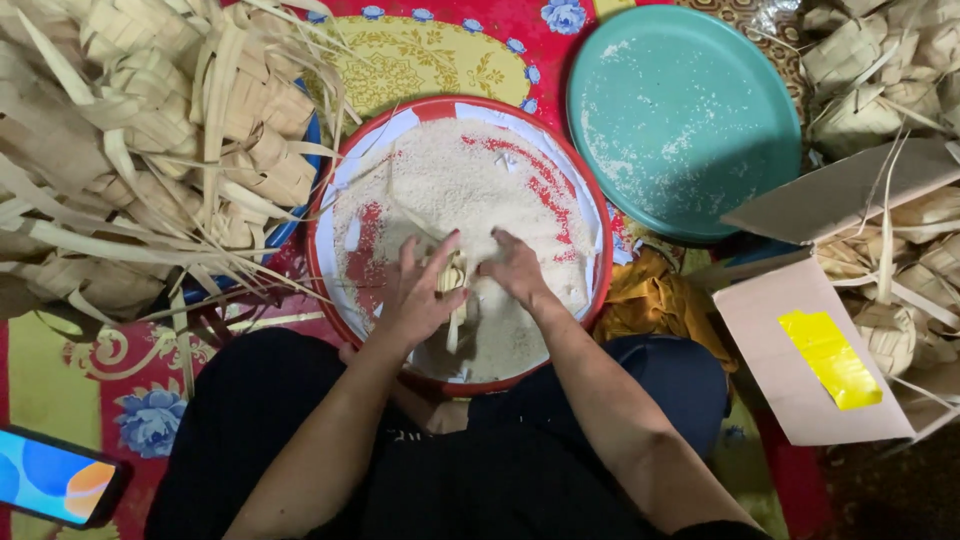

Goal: Filling woven palm leaf pouches (ketupat) with raw rice in preparation for cooking.

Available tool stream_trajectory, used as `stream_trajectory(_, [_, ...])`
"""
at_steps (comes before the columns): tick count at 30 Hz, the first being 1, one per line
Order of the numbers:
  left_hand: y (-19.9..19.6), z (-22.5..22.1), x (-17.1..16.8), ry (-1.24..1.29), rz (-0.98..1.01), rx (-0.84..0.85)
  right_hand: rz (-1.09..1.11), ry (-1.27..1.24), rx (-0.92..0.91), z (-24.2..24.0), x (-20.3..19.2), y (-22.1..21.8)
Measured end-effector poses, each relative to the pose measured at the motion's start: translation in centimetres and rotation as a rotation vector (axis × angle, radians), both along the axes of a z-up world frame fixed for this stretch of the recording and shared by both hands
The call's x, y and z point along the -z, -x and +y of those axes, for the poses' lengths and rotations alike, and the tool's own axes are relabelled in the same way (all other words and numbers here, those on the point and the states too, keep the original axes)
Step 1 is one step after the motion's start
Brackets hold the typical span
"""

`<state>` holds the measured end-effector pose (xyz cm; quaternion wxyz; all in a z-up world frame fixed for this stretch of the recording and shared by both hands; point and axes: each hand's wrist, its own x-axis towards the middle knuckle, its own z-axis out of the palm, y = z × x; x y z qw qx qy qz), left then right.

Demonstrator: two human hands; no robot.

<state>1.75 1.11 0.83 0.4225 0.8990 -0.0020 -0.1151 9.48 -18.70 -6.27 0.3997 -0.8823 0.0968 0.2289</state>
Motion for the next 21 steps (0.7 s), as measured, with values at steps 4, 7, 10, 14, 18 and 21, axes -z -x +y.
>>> stream_trajectory(4, [0.7,-0.1,-0.7,-0.042,0.07,0.014,0.054,-0.725,0.475,-1.8,6.5,-2.0])
stream_trajectory(7, [0.8,0.2,-0.8,-0.076,0.111,0.003,0.125,-1.139,0.592,1.2,-3.3,-0.7])
stream_trajectory(10, [1.0,-0.6,-2.3,-0.14,0.159,-0.045,0.031,-1.362,0.533,2.3,-9.2,0.4])
stream_trajectory(14, [1.4,-0.9,-2.4,-0.147,0.165,-0.057,-0.071,-1.387,0.532,3.6,-12.6,1.3])
stream_trajectory(18, [1.8,-1.1,-2.8,-0.092,0.178,-0.09,-0.22,-1.381,0.474,3.7,-11.9,0.5])
stream_trajectory(21, [1.8,-1.1,-2.6,-0.086,0.177,-0.123,-0.316,-1.271,0.408,3.3,-11.8,0.4])
